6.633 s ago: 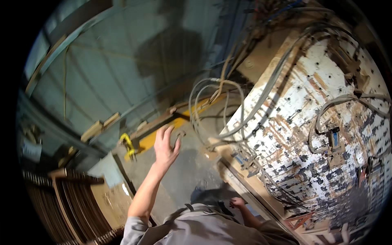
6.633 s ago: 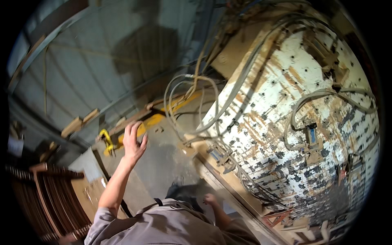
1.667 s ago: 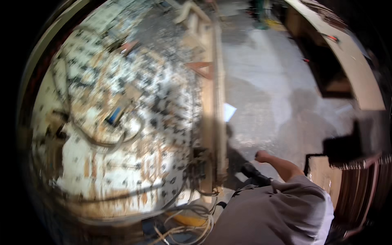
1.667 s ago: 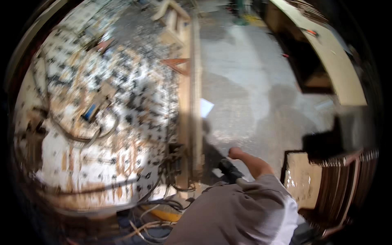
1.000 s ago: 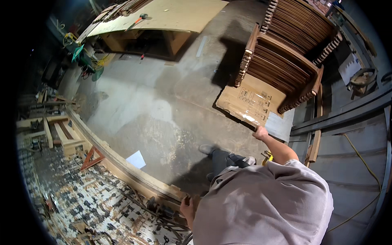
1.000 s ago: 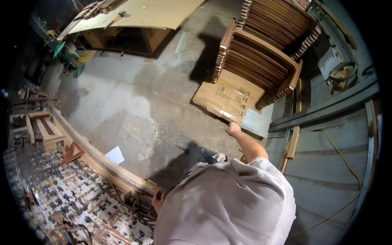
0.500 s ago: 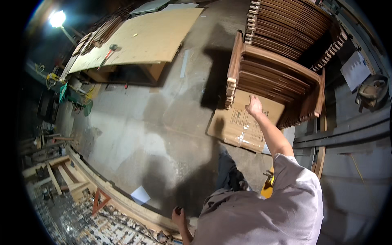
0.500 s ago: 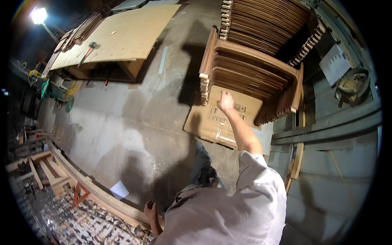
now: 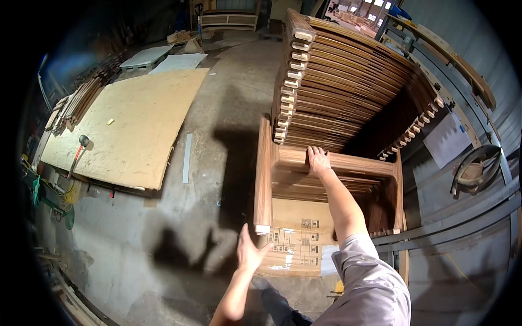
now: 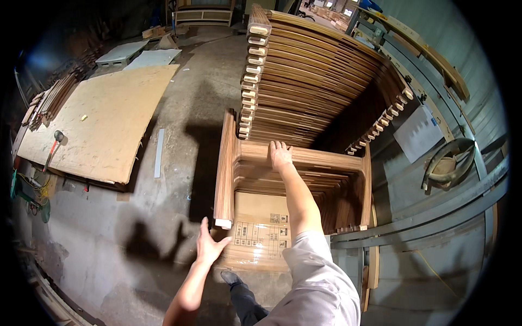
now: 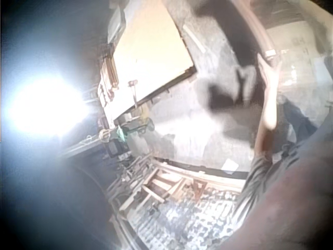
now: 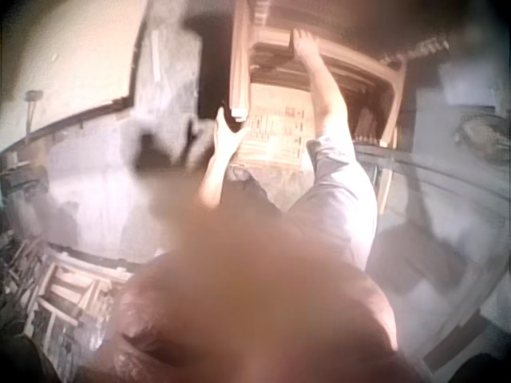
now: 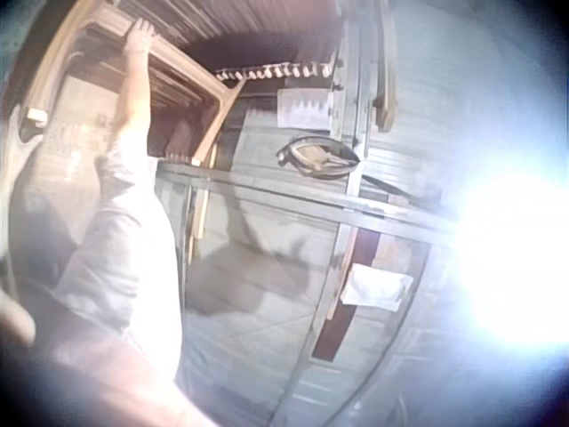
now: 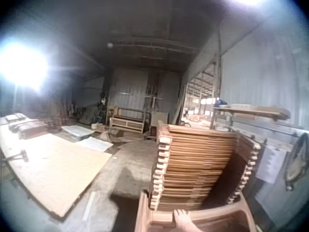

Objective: The person applies adhesive to wood furniture components using a brush, assembles the frame pieces together, secures them using a mallet, and wipes away excess adhesive with a cloth.

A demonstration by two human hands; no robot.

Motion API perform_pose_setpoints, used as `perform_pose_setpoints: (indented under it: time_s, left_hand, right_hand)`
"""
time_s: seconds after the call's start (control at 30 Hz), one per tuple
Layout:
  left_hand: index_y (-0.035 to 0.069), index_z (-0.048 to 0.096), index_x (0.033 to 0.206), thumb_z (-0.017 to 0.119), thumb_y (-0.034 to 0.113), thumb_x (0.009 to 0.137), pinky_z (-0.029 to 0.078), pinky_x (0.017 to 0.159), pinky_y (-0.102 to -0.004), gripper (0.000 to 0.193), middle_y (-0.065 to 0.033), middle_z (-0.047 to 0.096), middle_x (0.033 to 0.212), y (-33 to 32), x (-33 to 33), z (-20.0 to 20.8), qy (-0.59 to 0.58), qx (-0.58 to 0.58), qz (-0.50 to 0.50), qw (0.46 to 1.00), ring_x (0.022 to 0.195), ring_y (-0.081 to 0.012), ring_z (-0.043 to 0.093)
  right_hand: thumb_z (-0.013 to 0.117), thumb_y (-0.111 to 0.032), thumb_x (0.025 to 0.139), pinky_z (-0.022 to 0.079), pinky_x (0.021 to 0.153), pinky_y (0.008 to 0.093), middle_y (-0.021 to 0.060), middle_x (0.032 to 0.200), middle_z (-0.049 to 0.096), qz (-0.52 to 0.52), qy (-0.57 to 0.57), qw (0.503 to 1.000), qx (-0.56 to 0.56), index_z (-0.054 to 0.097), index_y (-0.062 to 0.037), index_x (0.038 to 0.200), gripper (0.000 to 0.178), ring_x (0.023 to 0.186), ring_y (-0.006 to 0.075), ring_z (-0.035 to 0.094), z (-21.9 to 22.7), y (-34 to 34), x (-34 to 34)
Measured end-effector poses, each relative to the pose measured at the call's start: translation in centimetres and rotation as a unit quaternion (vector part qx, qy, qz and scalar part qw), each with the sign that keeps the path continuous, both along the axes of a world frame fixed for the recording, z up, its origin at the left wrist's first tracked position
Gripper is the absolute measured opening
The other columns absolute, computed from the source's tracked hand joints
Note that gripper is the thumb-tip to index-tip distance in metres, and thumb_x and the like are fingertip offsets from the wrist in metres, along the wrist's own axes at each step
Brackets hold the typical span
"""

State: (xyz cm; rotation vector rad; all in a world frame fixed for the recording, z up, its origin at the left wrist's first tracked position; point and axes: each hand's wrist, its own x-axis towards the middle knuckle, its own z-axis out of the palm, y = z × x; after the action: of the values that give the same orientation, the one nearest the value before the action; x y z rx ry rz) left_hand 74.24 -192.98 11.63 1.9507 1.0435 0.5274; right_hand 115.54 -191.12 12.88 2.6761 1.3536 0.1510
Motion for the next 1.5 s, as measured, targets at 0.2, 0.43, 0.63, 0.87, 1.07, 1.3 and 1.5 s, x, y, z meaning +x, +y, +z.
perform_pose_setpoints:
  time_s: [0.2, 0.43, 0.63, 0.87, 1.07, 1.3, 1.5]
  left_hand:
    - [-0.003, 0.033, 0.137, 0.076, 0.019, 0.075, 0.047, 0.092, -0.0447, 0.079, -0.0301, 0.053, 0.123, 1.2, 3.8, -2.2, -0.048, -0.020, 0.025, 0.998, 0.107, -0.0438, 0.057]
    - [-0.002, 0.041, 0.133, 0.076, 0.024, 0.077, 0.049, 0.088, -0.0439, 0.071, -0.0297, 0.058, 0.115, 2.9, 4.0, -0.6, 0.028, 0.015, -0.012, 0.999, 0.104, -0.0413, 0.060]
    - [-0.002, 0.041, 0.133, 0.076, 0.023, 0.078, 0.047, 0.094, -0.0386, 0.070, -0.0234, 0.057, 0.125, 2.2, -1.3, -3.6, -0.082, -0.096, 0.026, 0.992, 0.115, -0.0292, 0.058]
    - [0.001, 0.067, 0.082, 0.062, 0.004, 0.073, 0.053, 0.077, -0.0317, 0.010, -0.0140, 0.069, 0.089, -2.3, -30.0, -12.5, 0.065, 0.050, 0.139, 0.987, 0.084, -0.0245, 0.068]
    - [-0.001, 0.064, 0.096, 0.061, 0.004, 0.073, 0.046, 0.055, -0.0308, 0.024, -0.0072, 0.064, 0.079, -14.1, -55.9, -18.3, -0.168, -0.317, 0.439, 0.824, 0.063, -0.0167, 0.055]
    - [-0.002, 0.065, 0.097, 0.060, 0.008, 0.074, 0.045, 0.055, -0.0328, 0.026, -0.0095, 0.062, 0.075, -18.8, -67.7, -19.2, -0.051, -0.309, 0.498, 0.809, 0.063, -0.0184, 0.055]
    - [-0.002, 0.063, 0.113, 0.063, 0.016, 0.078, 0.046, 0.059, -0.0327, 0.039, -0.0105, 0.063, 0.075, -12.1, -74.6, -20.0, -0.208, -0.286, 0.437, 0.827, 0.066, -0.0182, 0.056]
  right_hand:
    - [0.078, -0.019, 0.063, 0.040, 0.097, 0.0564, 0.0140, 0.124, 0.051, -0.020, 0.084, 0.990, -0.109, 0.045, -0.0111, 0.124, 0.070, 0.121, 0.0325, 0.047, 2.8, 1.9, 0.9]
    - [0.084, -0.024, 0.060, 0.039, 0.099, 0.0591, 0.0128, 0.129, 0.048, -0.041, 0.069, 0.990, -0.115, 0.039, -0.0128, 0.132, 0.085, 0.123, 0.0323, 0.045, 2.7, 1.9, 1.8]
    - [0.081, -0.030, 0.066, 0.034, 0.102, 0.0598, 0.0157, 0.132, 0.045, 0.059, -0.051, 0.997, 0.023, 0.032, -0.0089, 0.141, 0.092, 0.126, 0.0328, 0.041, 1.8, -0.2, -2.4]
    - [0.059, -0.010, 0.081, 0.051, 0.074, 0.0449, 0.0186, 0.087, 0.061, 0.040, 0.180, 0.934, 0.308, 0.059, -0.0040, 0.102, 0.022, 0.083, 0.0399, 0.059, 0.3, -8.3, -19.6]
    - [0.060, -0.013, 0.079, 0.053, 0.076, 0.0429, 0.0147, 0.089, 0.068, -0.091, 0.326, 0.916, 0.216, 0.064, -0.0087, 0.102, 0.024, 0.087, 0.0325, 0.065, -1.4, -15.0, -37.3]
    - [0.058, -0.014, 0.078, 0.052, 0.084, 0.0411, 0.0190, 0.099, 0.068, 0.065, 0.421, 0.903, 0.059, 0.063, -0.0034, 0.105, 0.030, 0.093, 0.0334, 0.066, -4.9, -15.1, -53.3]
    - [0.058, -0.018, 0.078, 0.052, 0.082, 0.0423, 0.0195, 0.100, 0.067, 0.184, 0.421, 0.888, 0.009, 0.062, -0.0030, 0.106, 0.032, 0.091, 0.0347, 0.065, -1.2, -7.9, -62.2]
